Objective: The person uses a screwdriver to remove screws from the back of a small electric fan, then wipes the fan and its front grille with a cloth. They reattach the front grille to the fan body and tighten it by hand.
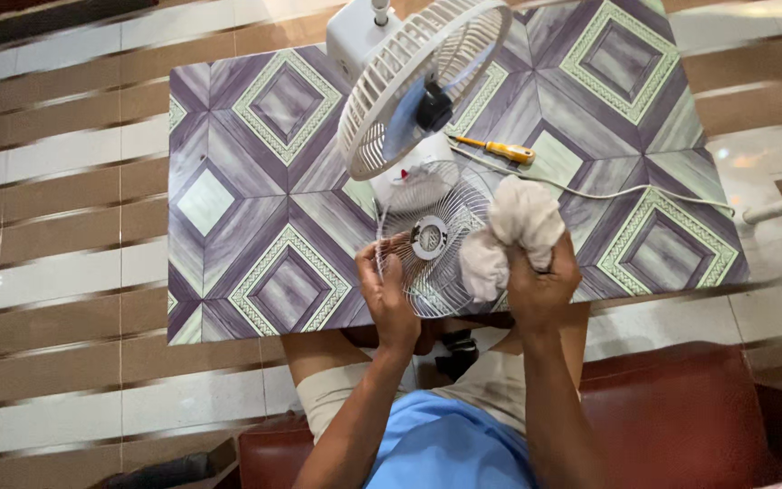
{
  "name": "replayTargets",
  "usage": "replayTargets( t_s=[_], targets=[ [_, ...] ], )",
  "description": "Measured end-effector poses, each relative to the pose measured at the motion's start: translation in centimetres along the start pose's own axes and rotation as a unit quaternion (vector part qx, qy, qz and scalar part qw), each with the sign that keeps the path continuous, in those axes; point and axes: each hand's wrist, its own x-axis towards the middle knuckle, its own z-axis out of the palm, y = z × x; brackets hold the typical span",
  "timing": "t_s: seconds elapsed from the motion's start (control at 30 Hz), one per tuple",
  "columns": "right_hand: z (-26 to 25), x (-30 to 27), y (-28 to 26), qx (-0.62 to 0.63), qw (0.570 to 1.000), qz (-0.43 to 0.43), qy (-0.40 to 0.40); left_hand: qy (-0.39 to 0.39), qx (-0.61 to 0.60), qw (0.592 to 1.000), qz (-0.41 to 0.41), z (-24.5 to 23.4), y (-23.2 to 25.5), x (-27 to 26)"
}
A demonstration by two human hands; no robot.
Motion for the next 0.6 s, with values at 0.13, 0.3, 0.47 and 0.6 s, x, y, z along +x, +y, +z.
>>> replayTargets(
  t_s=[0.13, 0.3, 0.47, 0.6],
  targets=[
    [2.2, -0.3, -0.3, -0.023, 0.981, -0.103, -0.164, -0.091, 0.133, 0.984, 0.073, 1.5, 0.5, -0.9],
    [1.9, -0.8, -0.6, -0.103, 0.899, -0.118, -0.408, -0.042, -0.081, 0.994, -0.065, 1.2, 1.0, 0.1],
    [-1.6, 2.2, 0.2, -0.434, 0.741, 0.032, -0.511, -0.054, 0.132, 0.989, 0.045, 0.8, 0.6, -0.5],
    [-3.1, 4.3, 0.3, -0.258, 0.957, 0.005, -0.135, -0.044, 0.093, 0.995, 0.009, 1.1, 0.4, -0.1]
  ],
)
